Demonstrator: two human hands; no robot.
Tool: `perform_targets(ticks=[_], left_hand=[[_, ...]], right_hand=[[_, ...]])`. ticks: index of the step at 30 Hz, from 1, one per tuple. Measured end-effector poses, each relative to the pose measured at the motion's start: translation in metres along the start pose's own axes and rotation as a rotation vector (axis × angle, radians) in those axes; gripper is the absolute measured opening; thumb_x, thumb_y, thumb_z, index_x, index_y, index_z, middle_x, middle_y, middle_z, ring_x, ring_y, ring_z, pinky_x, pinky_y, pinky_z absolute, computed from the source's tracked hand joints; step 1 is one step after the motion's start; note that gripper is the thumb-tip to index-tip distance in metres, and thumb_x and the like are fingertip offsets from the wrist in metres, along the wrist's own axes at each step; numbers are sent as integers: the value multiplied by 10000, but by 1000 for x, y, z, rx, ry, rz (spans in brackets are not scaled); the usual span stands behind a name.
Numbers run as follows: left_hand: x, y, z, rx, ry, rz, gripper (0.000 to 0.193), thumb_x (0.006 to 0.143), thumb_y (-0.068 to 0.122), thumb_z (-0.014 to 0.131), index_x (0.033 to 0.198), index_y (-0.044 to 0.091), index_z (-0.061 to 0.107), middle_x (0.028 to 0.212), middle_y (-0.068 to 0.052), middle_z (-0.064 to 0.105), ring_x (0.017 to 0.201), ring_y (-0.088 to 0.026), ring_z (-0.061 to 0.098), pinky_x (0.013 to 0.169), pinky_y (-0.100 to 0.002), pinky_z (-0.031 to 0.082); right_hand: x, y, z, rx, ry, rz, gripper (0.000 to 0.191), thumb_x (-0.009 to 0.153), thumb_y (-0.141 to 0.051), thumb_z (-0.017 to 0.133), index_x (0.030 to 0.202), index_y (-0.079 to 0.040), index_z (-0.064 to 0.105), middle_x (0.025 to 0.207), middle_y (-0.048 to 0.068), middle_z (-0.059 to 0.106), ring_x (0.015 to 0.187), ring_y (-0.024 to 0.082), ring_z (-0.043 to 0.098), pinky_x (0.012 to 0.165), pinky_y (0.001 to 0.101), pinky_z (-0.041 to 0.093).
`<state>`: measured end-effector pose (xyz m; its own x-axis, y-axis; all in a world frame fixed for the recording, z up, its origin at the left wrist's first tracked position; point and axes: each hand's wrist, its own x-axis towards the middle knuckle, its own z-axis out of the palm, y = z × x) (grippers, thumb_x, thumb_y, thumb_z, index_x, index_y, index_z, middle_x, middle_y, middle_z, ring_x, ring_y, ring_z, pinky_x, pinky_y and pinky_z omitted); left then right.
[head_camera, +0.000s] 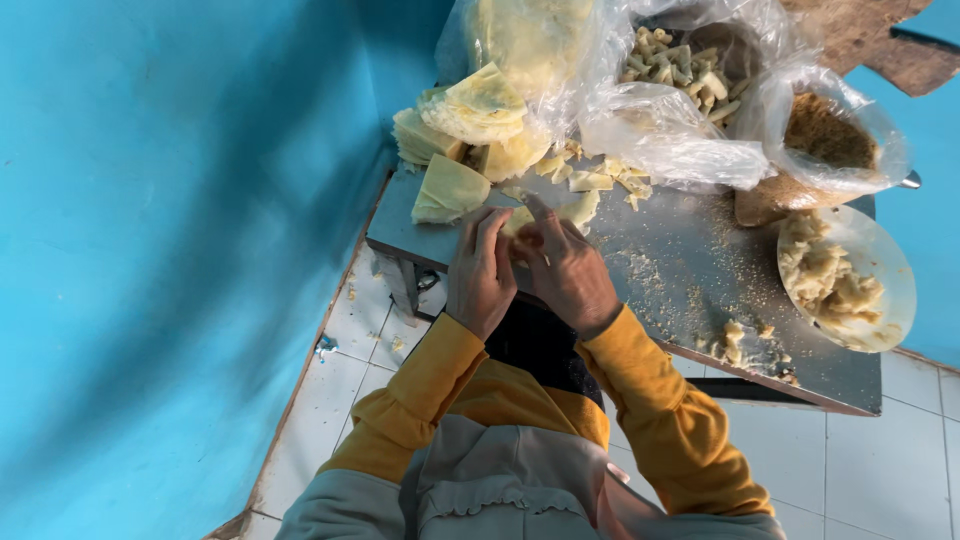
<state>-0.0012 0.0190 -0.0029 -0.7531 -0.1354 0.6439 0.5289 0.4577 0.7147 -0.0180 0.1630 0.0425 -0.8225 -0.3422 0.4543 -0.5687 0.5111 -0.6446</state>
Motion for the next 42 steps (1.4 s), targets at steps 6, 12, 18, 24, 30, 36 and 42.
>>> perform_targets(ticks=[6, 12, 18, 24, 30, 36, 42], left_hand=[[2, 0, 1, -18, 7, -46, 419, 977, -53, 605, 1375, 54, 527, 1347, -166, 556, 1244, -376, 583, 1012, -445, 514], [4, -1, 5, -111, -39, -126, 473, 949, -99, 600, 1384, 61, 508, 1333, -156, 534, 1113, -291, 637, 922, -392, 562], [5, 0, 5, -120, 24, -38, 506, 925, -146, 577, 1384, 52, 494, 1355, -145, 535, 1154, -273, 660, 920, -375, 583], [7, 3, 4, -134, 54, -74, 517, 927, -133, 591, 1401, 36, 469, 1332, -141, 517, 1117, -264, 652, 888, -365, 598], [13, 8, 12, -37, 11, -133, 432, 930, -39, 646, 1328, 50, 504, 1210, -154, 581, 957, -298, 666, 793, -415, 561], [18, 7, 14, 37, -8, -137, 354, 914, -29, 616, 1241, 62, 515, 1121, -155, 593, 926, -336, 662, 784, -460, 538], [7, 4, 9, -20, -57, 74, 338, 976, 50, 630, 1307, 72, 568, 1242, -151, 576, 1126, -361, 599, 948, -466, 515]], right_hand=[[12, 13, -12, -30, -25, 149, 556, 931, -16, 704, 1443, -36, 488, 943, 137, 788, 849, 254, 807, 727, 338, 619], [8, -1, -8, -54, -33, 130, 535, 922, -32, 714, 1410, -41, 494, 955, 121, 785, 837, 245, 788, 726, 336, 622], [10, 1, -3, -139, 27, 157, 494, 895, -46, 743, 1354, -73, 563, 925, 104, 794, 808, 232, 785, 696, 345, 615], [14, 11, -8, -12, 5, 285, 412, 914, -28, 721, 1302, -53, 586, 936, 89, 795, 840, 170, 786, 738, 303, 606], [10, 35, -3, 297, 55, 310, 405, 954, -35, 655, 1348, -46, 559, 958, 106, 741, 791, 171, 708, 688, 295, 571], [-7, 37, -84, 668, 432, 79, 311, 1043, -77, 544, 1346, -23, 584, 1032, 85, 711, 825, 152, 702, 631, 259, 586], [-52, 20, -124, -181, 98, -182, 425, 1057, 87, 529, 1450, -64, 474, 1068, 122, 733, 944, 243, 753, 834, 378, 626]])
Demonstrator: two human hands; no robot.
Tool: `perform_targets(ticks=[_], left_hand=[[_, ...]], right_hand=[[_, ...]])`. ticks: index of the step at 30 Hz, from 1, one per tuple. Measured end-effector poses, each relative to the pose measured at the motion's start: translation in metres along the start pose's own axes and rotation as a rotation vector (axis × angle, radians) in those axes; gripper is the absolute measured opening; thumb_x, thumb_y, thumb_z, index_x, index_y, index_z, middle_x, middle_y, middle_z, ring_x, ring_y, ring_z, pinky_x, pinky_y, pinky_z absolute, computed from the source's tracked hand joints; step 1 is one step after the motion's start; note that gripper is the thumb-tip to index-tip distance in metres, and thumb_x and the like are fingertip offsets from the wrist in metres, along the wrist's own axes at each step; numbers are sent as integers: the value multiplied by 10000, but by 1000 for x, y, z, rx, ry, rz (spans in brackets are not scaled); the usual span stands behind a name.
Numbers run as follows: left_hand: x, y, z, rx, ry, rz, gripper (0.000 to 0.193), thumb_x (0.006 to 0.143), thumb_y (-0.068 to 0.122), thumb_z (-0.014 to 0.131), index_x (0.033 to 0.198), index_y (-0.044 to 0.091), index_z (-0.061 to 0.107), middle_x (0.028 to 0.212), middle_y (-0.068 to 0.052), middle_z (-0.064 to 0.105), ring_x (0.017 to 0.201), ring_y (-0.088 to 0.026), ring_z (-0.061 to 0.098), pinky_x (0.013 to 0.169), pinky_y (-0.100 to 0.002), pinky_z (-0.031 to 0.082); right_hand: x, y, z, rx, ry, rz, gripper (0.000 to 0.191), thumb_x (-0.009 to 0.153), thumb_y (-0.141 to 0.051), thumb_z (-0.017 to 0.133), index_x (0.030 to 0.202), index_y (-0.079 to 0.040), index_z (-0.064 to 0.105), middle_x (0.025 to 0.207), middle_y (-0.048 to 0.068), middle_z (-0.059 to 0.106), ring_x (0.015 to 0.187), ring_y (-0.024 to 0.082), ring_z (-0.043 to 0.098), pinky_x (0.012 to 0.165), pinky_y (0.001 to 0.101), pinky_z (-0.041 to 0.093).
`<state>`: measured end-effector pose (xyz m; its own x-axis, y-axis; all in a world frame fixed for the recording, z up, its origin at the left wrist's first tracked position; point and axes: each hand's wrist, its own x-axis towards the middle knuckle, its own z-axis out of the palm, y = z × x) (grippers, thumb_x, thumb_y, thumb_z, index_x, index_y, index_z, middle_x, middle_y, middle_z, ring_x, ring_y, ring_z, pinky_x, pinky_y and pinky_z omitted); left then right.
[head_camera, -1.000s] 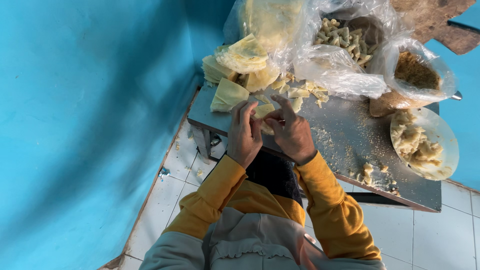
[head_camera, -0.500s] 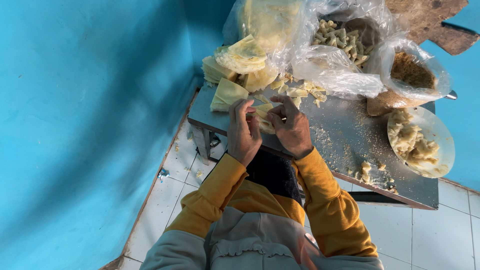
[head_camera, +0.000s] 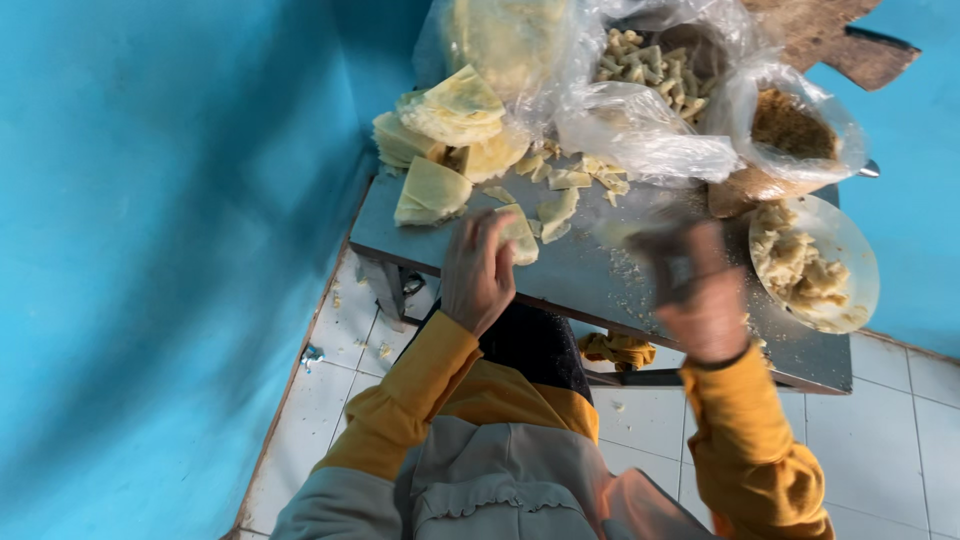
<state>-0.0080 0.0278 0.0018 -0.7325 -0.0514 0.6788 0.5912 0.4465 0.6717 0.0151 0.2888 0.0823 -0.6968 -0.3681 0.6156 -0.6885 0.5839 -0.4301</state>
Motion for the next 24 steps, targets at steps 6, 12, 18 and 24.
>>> perform_targets(ticks=[6, 12, 18, 24], left_hand=[[-26, 10, 8, 169, -398, 385, 316, 885, 297, 762, 1170, 180, 693, 1301, -39, 575, 1233, -275, 482, 1075, -511, 327], [-24, 10, 18, 133, -415, 391, 188, 906, 300, 786, 1011, 189, 678, 1291, 24, 577, 1279, -221, 487, 1162, -486, 329], [-21, 11, 23, 143, -456, 443, 221, 896, 269, 777, 1068, 152, 702, 1229, 33, 640, 1265, -176, 527, 1172, -469, 327], [-19, 10, 23, 76, -465, 460, 210, 908, 211, 775, 1097, 144, 712, 1155, 29, 675, 1187, -170, 582, 1158, -457, 373]], right_hand=[[-47, -18, 29, -221, -188, 65, 406, 941, 76, 606, 1306, -61, 495, 1225, 167, 692, 1046, 339, 715, 874, 387, 614], [-91, -14, -39, -145, 186, 469, 429, 1002, 126, 567, 1349, -119, 629, 1315, 51, 694, 1198, 265, 680, 1015, 353, 558], [-143, -2, -75, -794, 10, 496, 608, 874, 174, 547, 1290, -220, 752, 1331, 33, 668, 1174, 269, 533, 1097, 416, 472], [-151, 6, -75, -966, -255, 286, 699, 839, 141, 613, 1350, -329, 696, 1339, 48, 580, 1300, 252, 500, 1140, 480, 340]])
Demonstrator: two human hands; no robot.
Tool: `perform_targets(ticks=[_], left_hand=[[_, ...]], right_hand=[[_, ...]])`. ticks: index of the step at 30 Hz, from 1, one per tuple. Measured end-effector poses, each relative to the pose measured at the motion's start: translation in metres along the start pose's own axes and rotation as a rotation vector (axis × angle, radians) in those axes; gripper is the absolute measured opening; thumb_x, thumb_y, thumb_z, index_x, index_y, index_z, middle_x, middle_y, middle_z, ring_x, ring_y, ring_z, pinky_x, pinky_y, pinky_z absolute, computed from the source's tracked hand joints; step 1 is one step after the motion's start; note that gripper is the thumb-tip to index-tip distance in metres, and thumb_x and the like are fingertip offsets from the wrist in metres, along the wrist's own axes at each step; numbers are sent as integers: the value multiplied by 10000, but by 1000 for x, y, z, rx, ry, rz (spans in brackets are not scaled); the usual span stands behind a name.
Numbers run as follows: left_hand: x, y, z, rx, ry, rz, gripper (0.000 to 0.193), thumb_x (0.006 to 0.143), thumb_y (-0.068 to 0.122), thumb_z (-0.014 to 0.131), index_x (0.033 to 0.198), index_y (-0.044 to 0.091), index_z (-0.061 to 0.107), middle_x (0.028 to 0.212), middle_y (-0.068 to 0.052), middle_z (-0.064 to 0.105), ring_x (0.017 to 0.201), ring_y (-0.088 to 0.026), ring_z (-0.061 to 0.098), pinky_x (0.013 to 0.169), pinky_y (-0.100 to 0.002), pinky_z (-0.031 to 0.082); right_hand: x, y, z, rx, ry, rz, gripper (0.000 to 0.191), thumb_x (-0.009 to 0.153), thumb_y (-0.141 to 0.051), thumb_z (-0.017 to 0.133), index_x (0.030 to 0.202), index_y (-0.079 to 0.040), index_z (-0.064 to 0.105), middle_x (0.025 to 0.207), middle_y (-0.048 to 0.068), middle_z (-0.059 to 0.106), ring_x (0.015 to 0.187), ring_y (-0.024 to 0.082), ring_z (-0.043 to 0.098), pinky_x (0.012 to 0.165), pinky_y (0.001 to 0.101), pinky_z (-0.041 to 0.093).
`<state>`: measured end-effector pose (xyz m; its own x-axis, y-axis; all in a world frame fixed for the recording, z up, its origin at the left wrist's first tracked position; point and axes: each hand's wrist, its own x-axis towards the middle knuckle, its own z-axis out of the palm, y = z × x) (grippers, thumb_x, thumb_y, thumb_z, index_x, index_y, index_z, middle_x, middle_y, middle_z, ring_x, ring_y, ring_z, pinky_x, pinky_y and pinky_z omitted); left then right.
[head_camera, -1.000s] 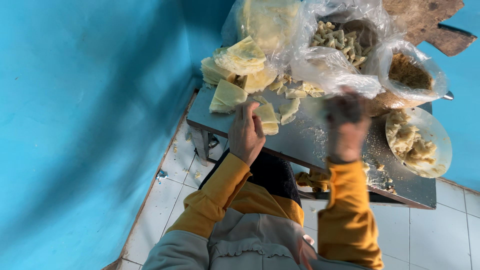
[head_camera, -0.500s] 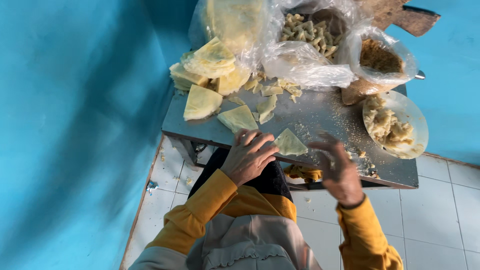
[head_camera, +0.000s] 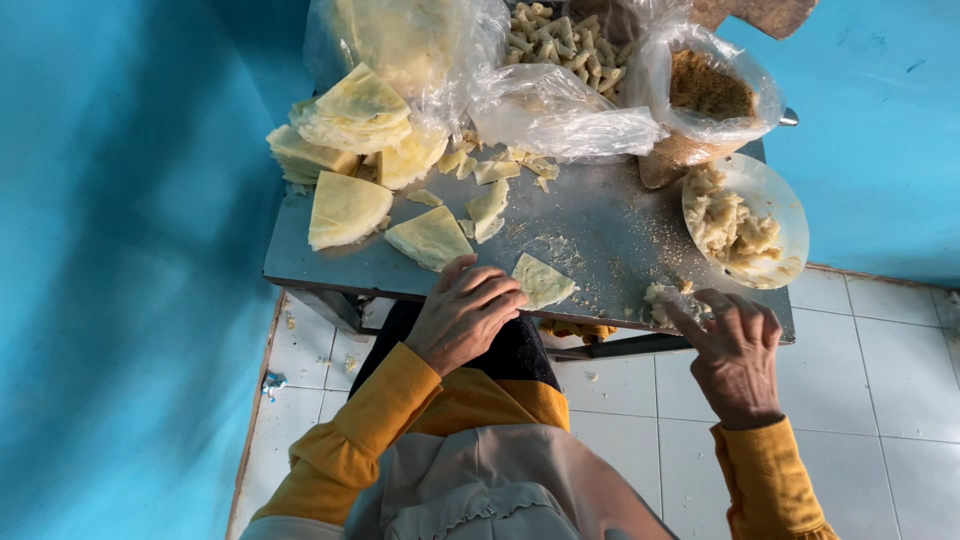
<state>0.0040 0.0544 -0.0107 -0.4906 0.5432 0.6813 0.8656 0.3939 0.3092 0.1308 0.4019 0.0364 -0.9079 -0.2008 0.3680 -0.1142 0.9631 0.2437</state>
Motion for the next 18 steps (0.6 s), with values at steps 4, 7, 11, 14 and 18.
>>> perform_targets(ticks=[4, 7, 11, 14, 18], left_hand=[[-1, 0, 1, -14, 13, 5, 182, 913, 194, 775, 1080, 136, 730, 1141, 20, 679, 1148, -174, 595, 1152, -455, 378], [-3, 2, 1, -19, 34, 5, 153, 927, 189, 764, 1068, 136, 740, 1135, 19, 683, 1136, -180, 603, 1149, -449, 381], [-3, 2, 1, -51, 50, -19, 145, 928, 194, 752, 1061, 136, 740, 1130, 18, 684, 1131, -187, 611, 1132, -451, 406], [-2, 1, 1, -78, 36, -28, 159, 930, 201, 751, 1074, 134, 736, 1136, 15, 682, 1139, -198, 611, 1116, -442, 439], [-2, 0, 1, -80, 15, -34, 172, 932, 203, 753, 1084, 128, 729, 1137, 14, 674, 1136, -208, 611, 1098, -431, 464]], right_hand=[[8, -1, -6, -58, -60, -85, 743, 729, 102, 638, 1348, -309, 667, 1268, 42, 584, 1290, 255, 501, 1192, 524, 307], [13, 2, -11, -14, -86, -79, 717, 719, 90, 637, 1320, -298, 684, 1222, 22, 583, 1270, 242, 505, 1196, 532, 294], [18, 4, -8, 191, -82, 56, 705, 746, 140, 587, 1218, -359, 743, 1131, -44, 597, 1190, 208, 515, 1122, 475, 336], [16, 0, -2, 261, -2, 106, 697, 778, 159, 581, 1203, -365, 754, 1107, -58, 597, 1167, 197, 518, 1076, 451, 350], [2, -6, 3, 35, -5, 83, 685, 737, 132, 635, 1252, -304, 755, 1148, -13, 600, 1150, 217, 520, 1111, 463, 357]])
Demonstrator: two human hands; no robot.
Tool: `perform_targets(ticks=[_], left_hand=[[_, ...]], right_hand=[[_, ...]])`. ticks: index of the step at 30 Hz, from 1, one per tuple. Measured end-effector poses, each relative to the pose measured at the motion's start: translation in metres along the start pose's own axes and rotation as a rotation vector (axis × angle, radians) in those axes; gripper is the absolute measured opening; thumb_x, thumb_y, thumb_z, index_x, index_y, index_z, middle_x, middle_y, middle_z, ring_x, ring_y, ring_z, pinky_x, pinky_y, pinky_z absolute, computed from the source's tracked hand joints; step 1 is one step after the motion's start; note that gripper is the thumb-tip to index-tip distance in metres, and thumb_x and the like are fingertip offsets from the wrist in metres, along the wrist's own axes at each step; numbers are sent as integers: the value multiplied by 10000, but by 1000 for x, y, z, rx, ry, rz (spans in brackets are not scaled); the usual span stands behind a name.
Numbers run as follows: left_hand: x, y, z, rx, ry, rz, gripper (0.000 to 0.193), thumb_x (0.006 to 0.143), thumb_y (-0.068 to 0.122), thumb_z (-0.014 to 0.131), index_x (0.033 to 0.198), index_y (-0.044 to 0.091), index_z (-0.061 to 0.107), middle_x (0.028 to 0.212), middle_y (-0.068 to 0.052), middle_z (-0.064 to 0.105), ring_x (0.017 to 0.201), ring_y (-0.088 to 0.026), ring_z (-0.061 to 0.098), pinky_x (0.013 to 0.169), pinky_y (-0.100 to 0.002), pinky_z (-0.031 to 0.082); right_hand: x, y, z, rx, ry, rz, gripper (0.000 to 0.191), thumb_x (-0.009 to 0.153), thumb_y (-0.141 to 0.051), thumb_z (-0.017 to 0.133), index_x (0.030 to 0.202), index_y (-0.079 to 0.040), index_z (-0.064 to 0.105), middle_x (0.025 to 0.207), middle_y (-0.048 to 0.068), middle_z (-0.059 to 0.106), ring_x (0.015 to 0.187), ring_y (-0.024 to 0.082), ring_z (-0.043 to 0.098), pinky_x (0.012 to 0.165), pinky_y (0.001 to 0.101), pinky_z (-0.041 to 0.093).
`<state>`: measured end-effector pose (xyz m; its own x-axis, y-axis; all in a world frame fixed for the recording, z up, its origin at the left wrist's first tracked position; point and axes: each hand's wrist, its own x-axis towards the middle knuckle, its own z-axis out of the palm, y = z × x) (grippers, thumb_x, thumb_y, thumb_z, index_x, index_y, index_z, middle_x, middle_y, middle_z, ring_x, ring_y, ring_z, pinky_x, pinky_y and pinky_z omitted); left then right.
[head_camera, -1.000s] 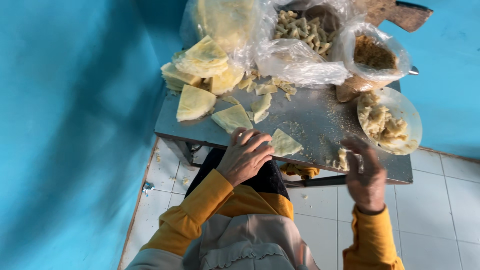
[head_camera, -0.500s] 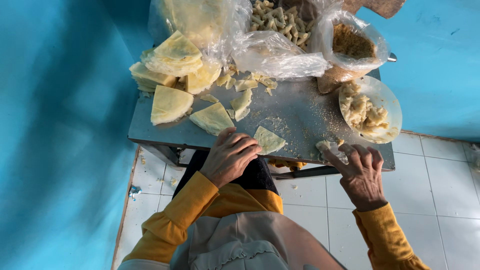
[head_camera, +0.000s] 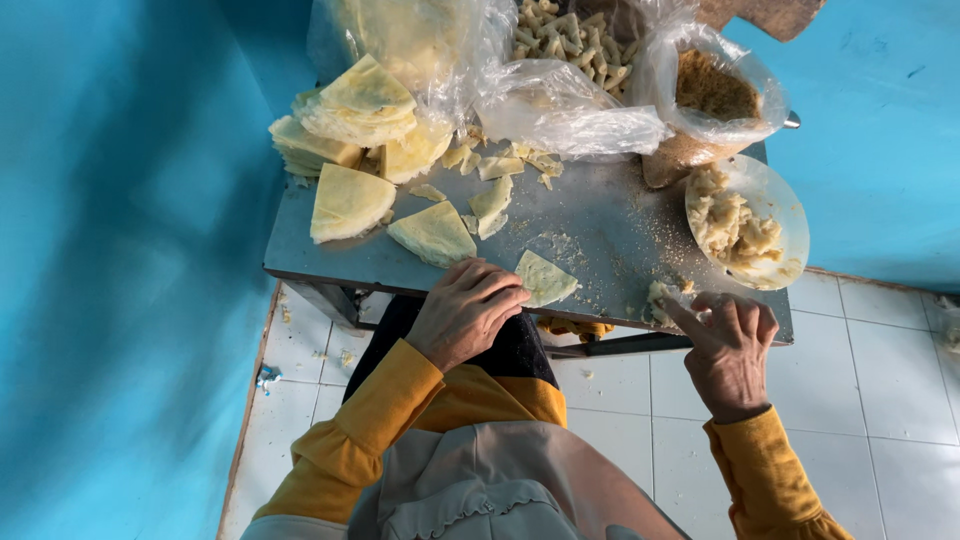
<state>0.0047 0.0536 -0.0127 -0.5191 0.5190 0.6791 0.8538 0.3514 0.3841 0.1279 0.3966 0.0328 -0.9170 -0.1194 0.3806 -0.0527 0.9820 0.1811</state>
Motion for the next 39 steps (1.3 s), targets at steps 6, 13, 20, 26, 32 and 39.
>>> perform_targets(ticks=[6, 13, 20, 26, 32, 39], left_hand=[[-1, 2, 0, -12, 4, 6, 186, 919, 179, 752, 1094, 117, 738, 1160, 3, 664, 1145, -208, 614, 1095, -444, 466], [-5, -1, 3, -17, 77, 59, 151, 933, 173, 755, 1066, 102, 743, 1143, 13, 686, 1121, -193, 628, 1088, -425, 492], [-9, -6, 1, 54, 86, 111, 140, 937, 178, 740, 1054, 103, 721, 1136, -12, 681, 1104, -223, 627, 1043, -398, 518], [-12, -2, -1, 58, 56, 101, 196, 936, 189, 739, 1108, 108, 694, 1156, -10, 660, 1134, -223, 608, 1049, -390, 511], [-9, -4, -7, 61, 52, 105, 213, 934, 184, 738, 1120, 110, 664, 1154, -11, 651, 1145, -234, 594, 1039, -377, 507], [-7, -1, -6, 55, 64, 97, 188, 930, 160, 727, 1101, 118, 660, 1134, -12, 659, 1083, -241, 616, 1039, -405, 510]], right_hand=[[-10, 15, -8, -210, -13, -119, 632, 728, 82, 678, 1277, -208, 798, 1076, -10, 617, 1150, 209, 543, 1144, 472, 362], [37, -22, -9, 333, 130, 11, 504, 845, 200, 512, 1027, -182, 787, 1085, 36, 672, 1091, 241, 558, 967, 409, 396], [104, -116, 2, 517, -14, -268, 499, 741, -173, 806, 1233, -216, 731, 1189, 121, 589, 1101, 295, 504, 968, 469, 390], [111, -114, -11, -84, 34, -496, 637, 771, -203, 759, 1400, -185, 664, 1178, 70, 583, 1206, 255, 498, 1112, 512, 356], [113, -110, -7, -39, 12, -511, 335, 829, -113, 673, 1155, -185, 696, 1132, 35, 590, 1190, 234, 515, 1098, 502, 393], [144, -46, -21, 101, 161, -346, 475, 803, 168, 572, 1003, -200, 796, 1092, 75, 652, 1049, 274, 558, 908, 447, 463]])
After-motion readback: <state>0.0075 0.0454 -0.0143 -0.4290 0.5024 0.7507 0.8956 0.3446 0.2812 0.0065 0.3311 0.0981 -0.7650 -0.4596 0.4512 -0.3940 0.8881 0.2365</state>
